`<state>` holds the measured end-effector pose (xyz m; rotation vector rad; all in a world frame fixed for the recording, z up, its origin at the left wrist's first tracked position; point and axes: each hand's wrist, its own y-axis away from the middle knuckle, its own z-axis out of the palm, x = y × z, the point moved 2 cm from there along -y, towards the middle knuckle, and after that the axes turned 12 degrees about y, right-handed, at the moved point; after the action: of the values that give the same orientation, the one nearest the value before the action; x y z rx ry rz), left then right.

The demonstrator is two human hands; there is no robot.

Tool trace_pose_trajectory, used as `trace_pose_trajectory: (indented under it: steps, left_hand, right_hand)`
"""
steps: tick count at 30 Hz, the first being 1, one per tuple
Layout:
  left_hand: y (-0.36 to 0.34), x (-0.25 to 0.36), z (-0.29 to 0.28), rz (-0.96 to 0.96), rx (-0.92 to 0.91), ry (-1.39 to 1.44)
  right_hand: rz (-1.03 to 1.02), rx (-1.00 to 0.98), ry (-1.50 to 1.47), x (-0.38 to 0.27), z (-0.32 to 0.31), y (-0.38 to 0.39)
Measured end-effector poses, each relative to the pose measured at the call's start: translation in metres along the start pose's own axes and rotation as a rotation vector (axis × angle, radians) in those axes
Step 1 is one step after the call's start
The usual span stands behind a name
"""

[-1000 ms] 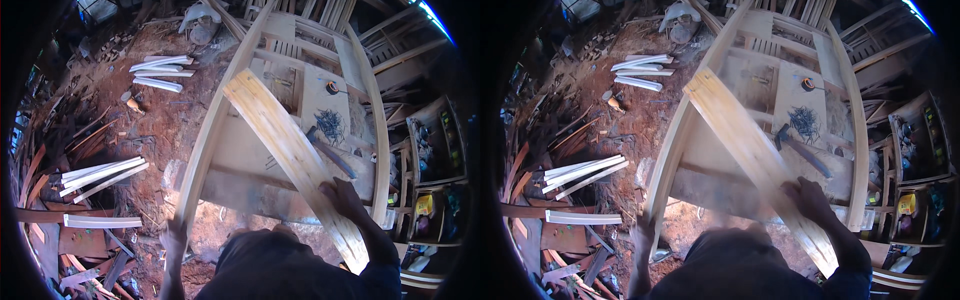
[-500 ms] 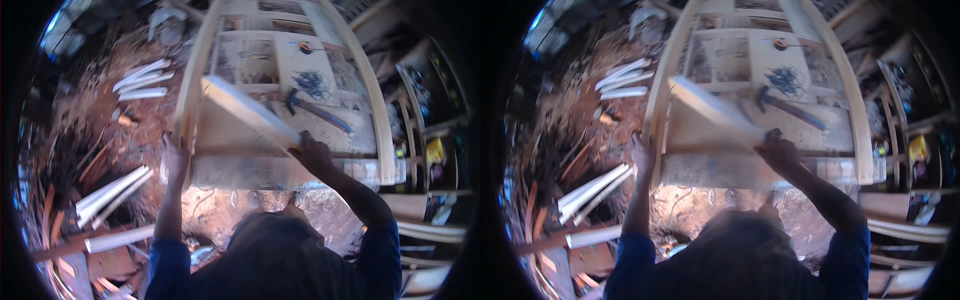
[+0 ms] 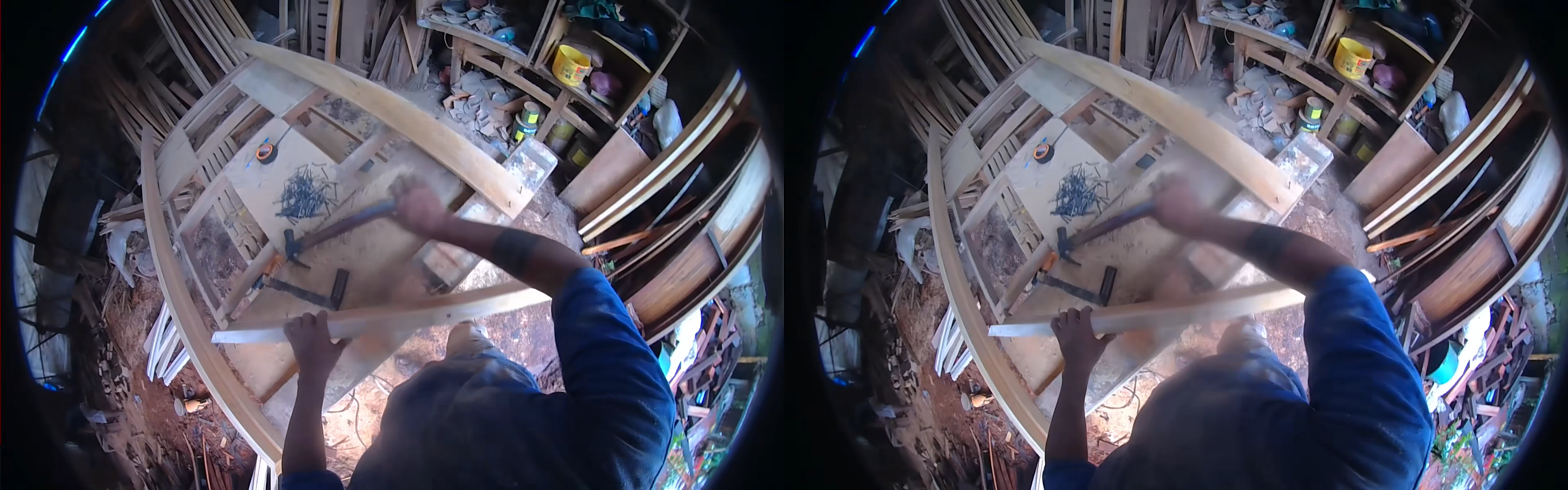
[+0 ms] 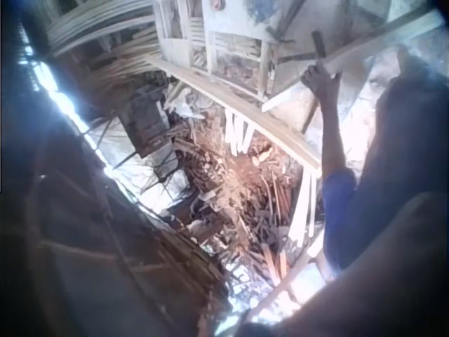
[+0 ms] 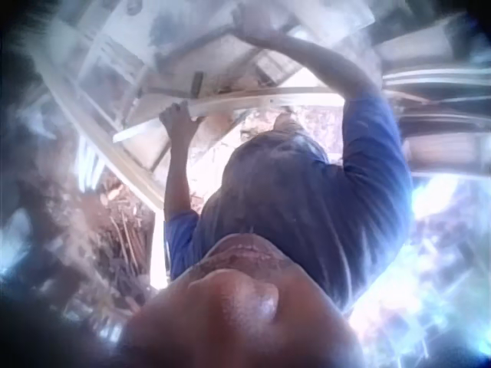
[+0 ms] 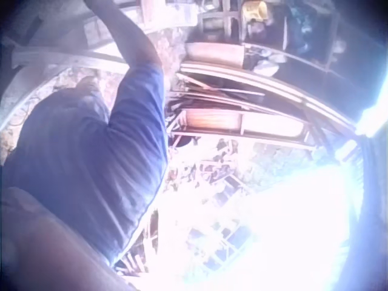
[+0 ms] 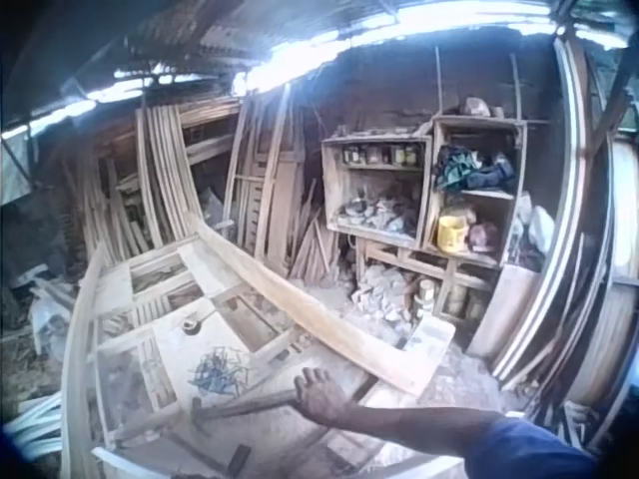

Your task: The person uses an angle grinder to smooth wood, then positions a wood piece and hammers nails into it to assemble a frame.

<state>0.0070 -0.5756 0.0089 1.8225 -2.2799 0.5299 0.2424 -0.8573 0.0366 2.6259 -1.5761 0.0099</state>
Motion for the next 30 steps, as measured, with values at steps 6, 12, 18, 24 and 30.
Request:
trace_pose_trajectory:
  steps: [6,12,18,24,30]
  left_hand:
    - [-0.055,0.069,0.02,0.297,-0.083,-0.11]
    - [-0.079,0.082,0.025,0.251,-0.272,0.014]
    - [-0.071,0.097,0.026,0.233,-0.176,0.051]
    - [-0.049,0.135,0.022,-0.149,-0.151,0.137]
    - [-0.048,0.149,0.028,-0.214,-0.11,0.086]
  right_hand:
    - [0.429,0.116,0.173,0.15,0.062,-0.058]
    - [0.535,0.067,0.125,0.195,0.122,-0.096]
    - [0.103,-0.088,-0.511,0.33,0.047,-0.079]
    - [-0.017,-0.106,-0.488,0.379,0.081,-0.102]
    - [-0.088,0.02,-0.632,0.386,0.089,-0.11]
